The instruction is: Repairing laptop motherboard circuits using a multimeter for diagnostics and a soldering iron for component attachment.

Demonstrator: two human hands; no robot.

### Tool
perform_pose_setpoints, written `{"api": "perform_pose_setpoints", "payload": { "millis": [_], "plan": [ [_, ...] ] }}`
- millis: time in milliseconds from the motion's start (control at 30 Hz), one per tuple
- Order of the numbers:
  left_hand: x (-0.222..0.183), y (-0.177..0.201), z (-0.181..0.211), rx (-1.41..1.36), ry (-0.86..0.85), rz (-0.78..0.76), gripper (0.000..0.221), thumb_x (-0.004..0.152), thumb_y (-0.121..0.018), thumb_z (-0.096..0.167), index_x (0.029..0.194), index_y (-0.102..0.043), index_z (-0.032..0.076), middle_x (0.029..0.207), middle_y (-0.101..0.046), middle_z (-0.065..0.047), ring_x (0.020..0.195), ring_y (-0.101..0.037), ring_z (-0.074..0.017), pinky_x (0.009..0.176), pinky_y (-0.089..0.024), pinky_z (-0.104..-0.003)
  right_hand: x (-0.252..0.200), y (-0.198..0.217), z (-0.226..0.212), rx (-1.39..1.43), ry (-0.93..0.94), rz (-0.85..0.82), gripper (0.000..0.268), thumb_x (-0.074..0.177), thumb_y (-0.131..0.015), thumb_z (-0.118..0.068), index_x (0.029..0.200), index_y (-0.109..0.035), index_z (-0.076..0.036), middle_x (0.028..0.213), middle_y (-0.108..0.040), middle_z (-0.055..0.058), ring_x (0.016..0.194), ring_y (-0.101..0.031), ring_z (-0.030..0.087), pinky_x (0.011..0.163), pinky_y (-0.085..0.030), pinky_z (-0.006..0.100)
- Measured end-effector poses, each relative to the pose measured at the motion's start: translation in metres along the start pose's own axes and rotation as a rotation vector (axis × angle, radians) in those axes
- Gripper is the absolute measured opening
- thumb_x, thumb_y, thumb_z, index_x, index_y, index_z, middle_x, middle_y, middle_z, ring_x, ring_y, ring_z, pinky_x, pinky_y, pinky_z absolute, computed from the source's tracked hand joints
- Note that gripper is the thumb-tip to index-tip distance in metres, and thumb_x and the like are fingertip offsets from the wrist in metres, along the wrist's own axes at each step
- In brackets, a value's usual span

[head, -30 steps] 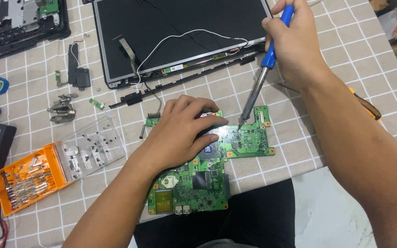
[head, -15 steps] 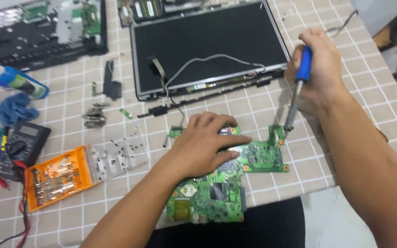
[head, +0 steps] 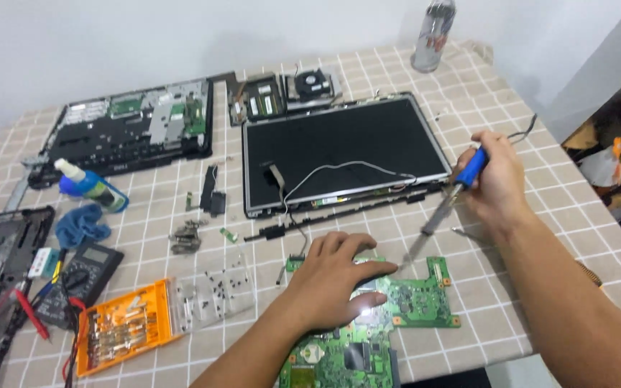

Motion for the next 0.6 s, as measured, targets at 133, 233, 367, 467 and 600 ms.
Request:
{"api": "perform_pose_setpoints", "payload": {
  "millis": [133,233,367,467,600],
  "plan": [
    [-0.001,0.004,0.001,-0.003,-0.023,0.037,0.045,0.085,-0.057,0.041,0.129,-0.058,0.028,0.137,-0.038,-0.008,0.122,-0.028,-0.0370,0.098,-0.025,-0.053,0.021,0.016,0.010,0.006,0.036,0.038,0.012,0.101,-0.045,-0.027,0.094,-0.046,-0.017,0.057,-0.052,0.011,0.037,-0.040,0.011,0.029,-0.021,0.015],
    [0.000,0.004,0.000,-0.024,-0.007,0.014,0.044,0.086,-0.061,0.038,0.128,-0.057,0.029,0.138,-0.036,-0.008,0.124,-0.026,-0.0360,0.099,-0.021,-0.052,0.022,0.014,0.011,0.142,0.043,0.010,0.011,0.095,-0.050,-0.029,0.093,-0.048,-0.018,0.061,-0.052,0.009,0.047,-0.048,0.016,0.038,-0.035,0.024],
    [0.001,0.010,-0.001,-0.032,0.059,-0.066,0.044,0.090,-0.056,0.043,0.132,-0.053,0.031,0.141,-0.031,-0.004,0.129,-0.023,-0.0308,0.102,-0.017,-0.051,0.013,0.009,0.008,0.214,0.025,0.058,0.006,0.091,-0.047,-0.017,0.090,-0.046,-0.023,0.067,-0.050,0.008,0.056,-0.050,0.019,0.045,-0.040,0.026],
    [0.002,0.009,-0.005,-0.020,0.125,-0.122,0.044,0.093,-0.052,0.045,0.135,-0.051,0.033,0.142,-0.028,0.000,0.131,-0.020,-0.0275,0.104,-0.018,-0.050,0.010,0.009,0.002,0.272,0.070,0.077,0.015,0.088,-0.046,-0.008,0.096,-0.046,-0.020,0.071,-0.050,0.010,0.060,-0.049,0.021,0.051,-0.043,0.028],
    [0.004,0.005,-0.014,0.031,0.137,-0.069,0.045,0.091,-0.056,0.047,0.133,-0.051,0.034,0.140,-0.029,0.000,0.131,-0.021,-0.0269,0.104,-0.017,-0.050,0.009,0.015,-0.008,0.315,0.158,0.110,0.024,0.089,-0.044,0.001,0.108,-0.038,-0.013,0.085,-0.056,0.023,0.065,-0.051,0.029,0.062,-0.044,0.034]
  ]
}}
Point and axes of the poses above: each hand's wrist, its own x-axis towards the middle knuckle, its own y-axis out of the back of the hand, z = x × y, the point moved 7 cm from there along x, towards the middle knuckle
